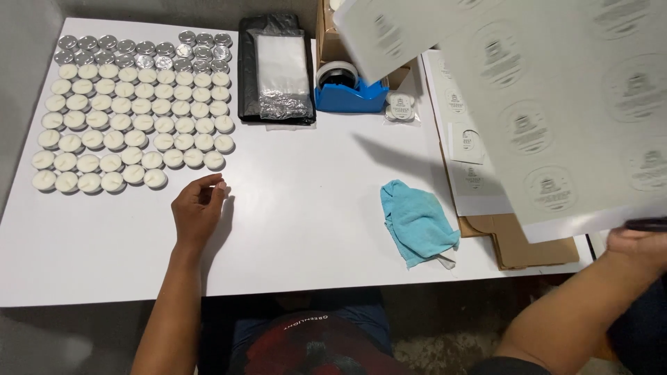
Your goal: Cutting out circular labels from a printed sheet using scissors at a labeling station.
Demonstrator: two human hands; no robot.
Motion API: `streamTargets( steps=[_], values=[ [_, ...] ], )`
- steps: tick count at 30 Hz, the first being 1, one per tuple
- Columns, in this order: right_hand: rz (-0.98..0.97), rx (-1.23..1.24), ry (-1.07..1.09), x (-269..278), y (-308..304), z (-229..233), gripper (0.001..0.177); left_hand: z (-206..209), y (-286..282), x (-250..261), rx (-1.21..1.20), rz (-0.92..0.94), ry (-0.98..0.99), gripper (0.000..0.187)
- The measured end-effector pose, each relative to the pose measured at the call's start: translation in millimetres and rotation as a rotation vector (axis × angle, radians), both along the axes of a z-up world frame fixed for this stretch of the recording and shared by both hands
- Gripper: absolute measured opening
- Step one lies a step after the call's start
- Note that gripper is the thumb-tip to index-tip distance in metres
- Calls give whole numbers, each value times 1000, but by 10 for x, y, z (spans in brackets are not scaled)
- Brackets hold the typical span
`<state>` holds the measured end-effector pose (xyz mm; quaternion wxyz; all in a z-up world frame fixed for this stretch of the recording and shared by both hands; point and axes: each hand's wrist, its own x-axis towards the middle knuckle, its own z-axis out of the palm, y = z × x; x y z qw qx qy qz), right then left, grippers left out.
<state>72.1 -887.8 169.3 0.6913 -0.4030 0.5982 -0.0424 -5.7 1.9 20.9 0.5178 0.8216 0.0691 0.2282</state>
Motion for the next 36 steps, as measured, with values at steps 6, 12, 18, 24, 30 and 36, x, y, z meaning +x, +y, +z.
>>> streamTargets(
  steps=[6,12,18,24,30,36],
  values=[
    [218,-487,-947,99,2791,127,31,163,19,-48,-453,-186,-17,40],
    [530,-383,-772,580,3371,-353,24,-64,214,-50,-1144,-628,69,78],
    [707,-405,-749,610,3884,-370,27,326,-32,-86,-807,-438,285,47],
    [746,-410,-717,662,3873,-466,29,410,-21,-13,-705,-445,454,43],
    [753,-401,-711,763,3749,-585,29,-62,135,138,-633,-432,542,45],
    [818,-386,-711,730,3844,-594,25,73,120,94,-635,-350,583,46]
  ],
)
